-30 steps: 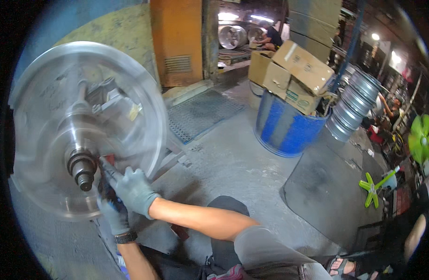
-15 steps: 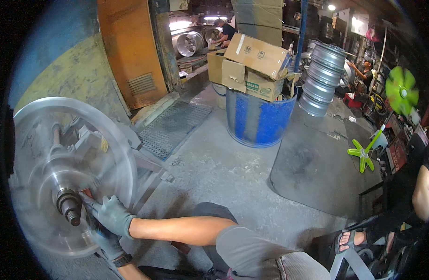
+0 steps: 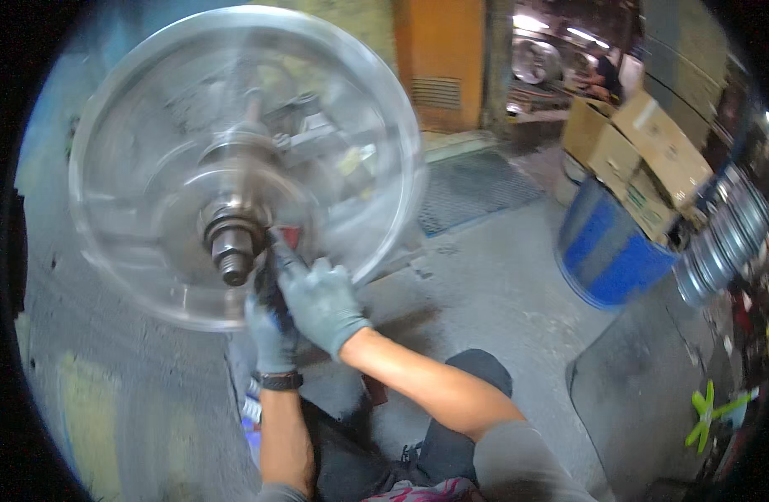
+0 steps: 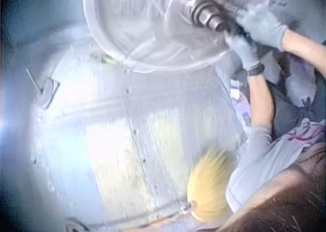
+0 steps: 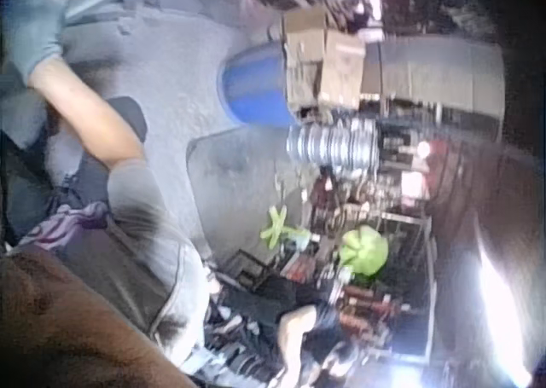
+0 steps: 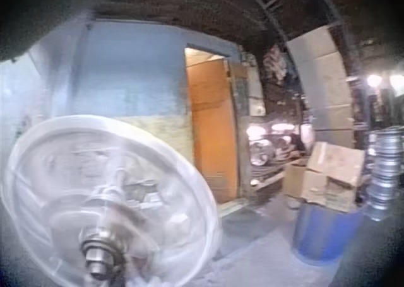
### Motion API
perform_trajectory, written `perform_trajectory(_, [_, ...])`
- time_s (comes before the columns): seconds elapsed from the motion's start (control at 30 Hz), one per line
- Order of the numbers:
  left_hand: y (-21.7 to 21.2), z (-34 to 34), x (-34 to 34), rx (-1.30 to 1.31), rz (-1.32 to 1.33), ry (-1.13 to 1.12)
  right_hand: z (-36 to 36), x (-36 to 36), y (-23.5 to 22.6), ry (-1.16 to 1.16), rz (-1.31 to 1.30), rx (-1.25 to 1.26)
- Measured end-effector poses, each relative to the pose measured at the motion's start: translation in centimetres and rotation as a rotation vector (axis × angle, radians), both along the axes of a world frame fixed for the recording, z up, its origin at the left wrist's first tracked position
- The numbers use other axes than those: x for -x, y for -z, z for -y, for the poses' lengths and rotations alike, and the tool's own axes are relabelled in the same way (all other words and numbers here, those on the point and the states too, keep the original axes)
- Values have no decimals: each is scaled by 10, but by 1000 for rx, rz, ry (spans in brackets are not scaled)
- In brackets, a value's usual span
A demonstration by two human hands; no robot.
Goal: The person uses a red sanding block to manually polish the central hub of a spinning metal wheel. They hold the block against the rotating surface with both hands, adjusting their grip and angle to smooth the metal.
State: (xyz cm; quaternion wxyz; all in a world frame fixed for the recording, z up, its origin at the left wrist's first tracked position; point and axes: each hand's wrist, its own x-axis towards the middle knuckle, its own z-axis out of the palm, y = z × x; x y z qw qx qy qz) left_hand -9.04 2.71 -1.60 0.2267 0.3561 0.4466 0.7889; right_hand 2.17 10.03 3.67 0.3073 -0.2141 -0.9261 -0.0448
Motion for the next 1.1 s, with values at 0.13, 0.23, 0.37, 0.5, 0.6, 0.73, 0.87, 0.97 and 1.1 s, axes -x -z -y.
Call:
perform_trajectory(0.13, [0,-9,-12,122,-312,-239,-3,-8,2,47,17,-37])
perform_trajectory(0.23, [-7,-3,-11,172,-279,-241,3,-5,-1,39,13,-45])
perform_trajectory(0.37, [-8,-14,-21,-75,-72,-266,1,-7,-2,45,12,-35])
perform_trajectory(0.5, [-6,-7,-12,178,-254,-220,1,-10,-3,47,28,-49])
perform_trajectory(0.6, [-14,-15,-21,12,48,-106,2,-10,-3,61,25,-38])
perform_trajectory(0.73, [-13,-12,-20,-38,-15,-115,1,-11,-2,53,12,-45])
perform_trajectory(0.87, [-11,-12,-23,-36,-57,-112,0,-13,1,41,-3,-31])
perform_trajectory(0.97, [-16,-12,-27,-44,170,-82,-1,-13,2,29,-31,-24])
perform_trajectory(1.1, [-8,-11,-21,-62,232,12,0,-11,3,34,-11,-51])
